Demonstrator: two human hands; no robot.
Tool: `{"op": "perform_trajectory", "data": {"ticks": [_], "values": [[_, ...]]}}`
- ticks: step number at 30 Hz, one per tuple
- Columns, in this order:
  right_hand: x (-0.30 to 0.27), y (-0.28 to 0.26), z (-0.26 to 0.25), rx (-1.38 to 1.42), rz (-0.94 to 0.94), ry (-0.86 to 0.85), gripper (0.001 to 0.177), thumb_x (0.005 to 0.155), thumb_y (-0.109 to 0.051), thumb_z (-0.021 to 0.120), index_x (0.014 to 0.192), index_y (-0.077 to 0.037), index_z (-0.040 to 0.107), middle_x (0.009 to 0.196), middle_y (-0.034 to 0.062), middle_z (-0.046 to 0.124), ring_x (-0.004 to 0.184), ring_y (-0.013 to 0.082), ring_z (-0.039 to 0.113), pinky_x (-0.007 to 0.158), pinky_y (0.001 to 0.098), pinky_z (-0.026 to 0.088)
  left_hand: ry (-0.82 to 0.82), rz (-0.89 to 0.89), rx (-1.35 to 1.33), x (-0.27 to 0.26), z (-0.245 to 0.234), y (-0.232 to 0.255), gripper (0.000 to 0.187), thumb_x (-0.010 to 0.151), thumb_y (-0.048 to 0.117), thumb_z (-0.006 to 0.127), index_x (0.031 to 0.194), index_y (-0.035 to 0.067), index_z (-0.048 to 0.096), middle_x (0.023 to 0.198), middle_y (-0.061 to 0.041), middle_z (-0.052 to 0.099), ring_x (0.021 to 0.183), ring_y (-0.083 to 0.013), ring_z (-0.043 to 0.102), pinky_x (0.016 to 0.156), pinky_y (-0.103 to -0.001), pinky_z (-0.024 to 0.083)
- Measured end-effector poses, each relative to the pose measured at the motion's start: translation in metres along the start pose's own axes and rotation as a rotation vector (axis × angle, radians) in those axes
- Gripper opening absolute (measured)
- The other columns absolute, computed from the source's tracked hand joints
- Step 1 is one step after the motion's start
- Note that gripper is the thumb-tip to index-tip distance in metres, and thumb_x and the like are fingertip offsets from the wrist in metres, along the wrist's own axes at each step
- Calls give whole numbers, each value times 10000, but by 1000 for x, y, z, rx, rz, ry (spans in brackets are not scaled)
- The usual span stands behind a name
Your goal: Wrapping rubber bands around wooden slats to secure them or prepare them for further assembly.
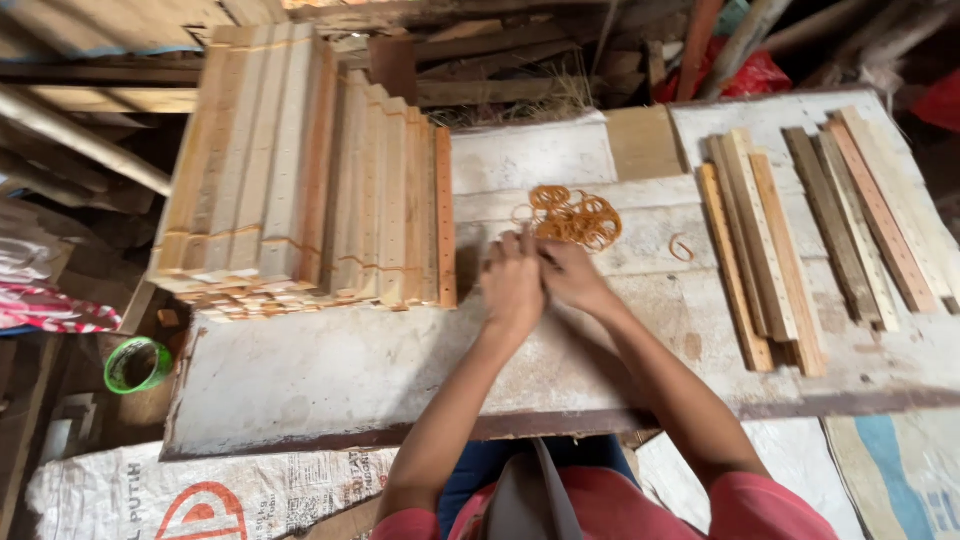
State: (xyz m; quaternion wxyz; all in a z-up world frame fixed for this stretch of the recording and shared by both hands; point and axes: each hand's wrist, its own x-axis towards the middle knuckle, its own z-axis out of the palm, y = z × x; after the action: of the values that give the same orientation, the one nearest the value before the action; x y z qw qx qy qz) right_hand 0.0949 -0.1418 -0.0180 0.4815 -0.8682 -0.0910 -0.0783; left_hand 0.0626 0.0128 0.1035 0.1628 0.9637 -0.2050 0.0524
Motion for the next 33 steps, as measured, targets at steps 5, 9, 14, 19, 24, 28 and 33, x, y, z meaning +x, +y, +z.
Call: {"op": "perform_trajectory", "data": {"ticks": [5,9,14,19,24,28,33], "values": [[-125,-83,-112,-354,214,368,187,909,-86,682,1074,-84,769,1063,145,759,937,422,710,811,500,561,-235,277,-734,-16,78,87,799,789,3,637,1545,34,381,1372,-282,533,1249,-485,575,994,-530,534],[-193,-51,-155,-743,159,846,139,962,-30,740,1086,-63,793,1118,149,726,1038,387,651,930,429,517,-470,181,-1351,-15,215,165,608,870,30,654,1460,-18,515,1371,-285,602,1254,-359,615,998,-419,547],[-215,6,-185,-884,278,861,267,897,-181,811,1148,-88,799,1051,122,720,997,323,637,883,390,542,-493,108,-1482,-4,212,216,656,875,-45,552,1515,-76,414,1479,-335,490,1334,-415,527,1091,-485,463],[-211,17,-184,-911,334,819,262,856,-260,830,1096,-157,812,942,64,718,889,273,668,793,373,568,-528,24,-1432,-6,204,227,631,900,48,574,1520,5,462,1508,-256,503,1368,-385,506,1123,-478,440],[-200,-9,-173,-816,303,840,238,850,-137,845,1081,-178,804,890,94,699,783,260,682,725,344,569,-504,-205,-1346,-3,182,230,618,957,381,631,1490,88,524,1498,-239,516,1389,-372,491,1130,-463,429],[-201,-9,-140,-841,291,834,209,866,-82,836,1070,-115,802,846,130,697,713,262,689,638,325,573,-348,-288,-1461,4,183,215,542,976,259,647,1461,39,545,1303,-320,615,1152,-394,655,919,-424,574],[-203,-54,-148,-407,300,753,325,741,55,846,1047,-37,786,791,182,683,673,344,709,569,367,582,-367,-376,-1287,-3,202,161,613,851,159,709,1426,5,565,1201,-262,696,1099,-368,693,851,-449,600]]}}
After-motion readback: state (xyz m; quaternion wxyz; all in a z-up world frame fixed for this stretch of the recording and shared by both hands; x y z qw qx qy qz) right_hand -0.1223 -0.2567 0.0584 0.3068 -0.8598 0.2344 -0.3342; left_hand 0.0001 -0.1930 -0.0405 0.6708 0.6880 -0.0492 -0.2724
